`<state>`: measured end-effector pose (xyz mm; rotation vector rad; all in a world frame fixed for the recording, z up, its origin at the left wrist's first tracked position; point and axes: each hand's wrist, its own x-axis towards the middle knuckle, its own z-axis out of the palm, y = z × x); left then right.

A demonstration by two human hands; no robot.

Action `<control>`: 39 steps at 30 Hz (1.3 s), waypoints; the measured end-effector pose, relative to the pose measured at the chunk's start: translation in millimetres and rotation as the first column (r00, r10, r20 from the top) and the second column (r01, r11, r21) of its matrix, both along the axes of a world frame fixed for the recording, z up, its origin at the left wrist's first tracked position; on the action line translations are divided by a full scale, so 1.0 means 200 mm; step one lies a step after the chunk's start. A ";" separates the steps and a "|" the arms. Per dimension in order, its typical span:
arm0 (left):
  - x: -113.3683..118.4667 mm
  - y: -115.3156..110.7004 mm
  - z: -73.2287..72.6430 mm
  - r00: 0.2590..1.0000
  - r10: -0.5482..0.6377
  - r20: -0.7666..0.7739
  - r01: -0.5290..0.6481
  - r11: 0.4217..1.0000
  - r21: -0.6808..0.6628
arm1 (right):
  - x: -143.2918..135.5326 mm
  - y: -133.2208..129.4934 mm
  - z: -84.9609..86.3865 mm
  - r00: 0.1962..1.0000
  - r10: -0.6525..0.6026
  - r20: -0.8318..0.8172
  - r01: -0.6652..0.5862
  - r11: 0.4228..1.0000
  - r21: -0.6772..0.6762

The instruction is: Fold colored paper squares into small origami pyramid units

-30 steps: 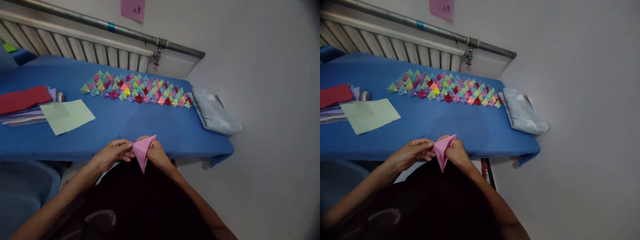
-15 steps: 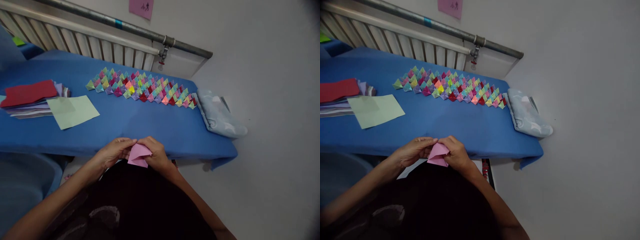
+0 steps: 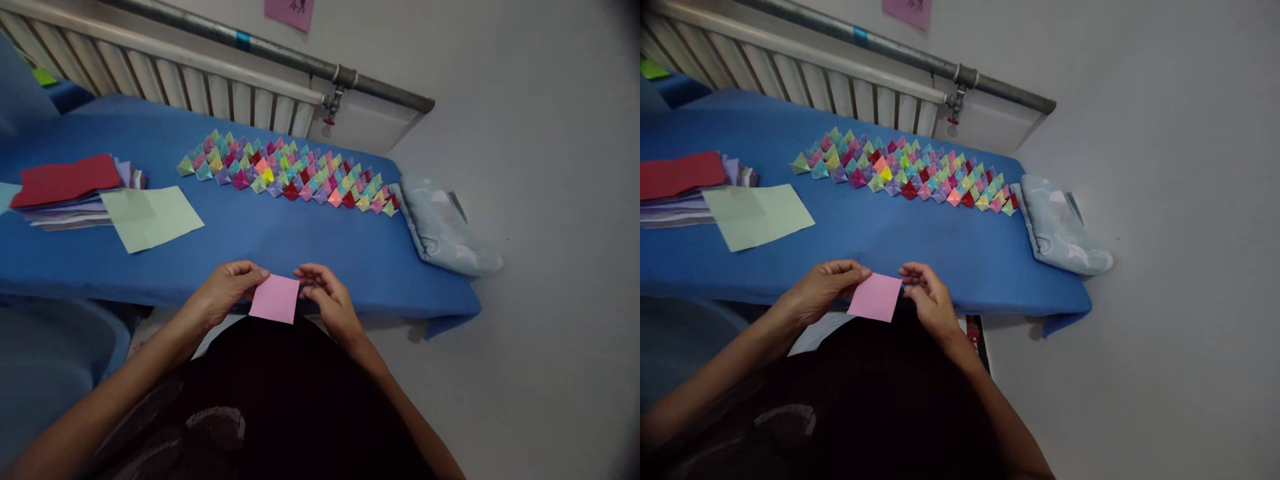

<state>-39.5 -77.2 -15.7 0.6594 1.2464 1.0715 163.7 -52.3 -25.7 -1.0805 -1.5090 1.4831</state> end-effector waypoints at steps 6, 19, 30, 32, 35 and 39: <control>0.02 0.00 0.03 0.997 0.030 -0.071 -0.022 0.993 0.114 | -0.07 -0.01 0.05 0.994 0.089 -0.056 -0.099 0.974 -0.205; 0.04 0.00 0.01 1.000 -0.001 -0.028 0.004 0.996 0.088 | -0.09 0.00 0.02 0.997 0.028 -0.074 -0.050 0.948 -0.314; 0.04 0.10 0.01 0.988 -0.016 -0.152 0.043 0.984 0.174 | -0.09 0.03 0.05 0.997 0.031 -0.072 -0.044 0.983 -0.177; 0.02 0.18 0.04 0.981 -0.019 -0.194 0.060 0.977 0.206 | -0.08 0.07 0.07 0.999 0.014 -0.041 -0.019 0.992 -0.127; 0.00 0.32 0.08 0.947 -0.060 -0.317 0.136 0.965 0.224 | -0.08 0.14 0.08 0.999 -0.019 0.028 0.022 0.994 -0.105; -0.01 0.51 0.05 0.914 -0.097 -0.393 0.188 0.962 0.200 | -0.10 0.26 0.07 0.994 -0.039 0.105 0.055 0.987 -0.150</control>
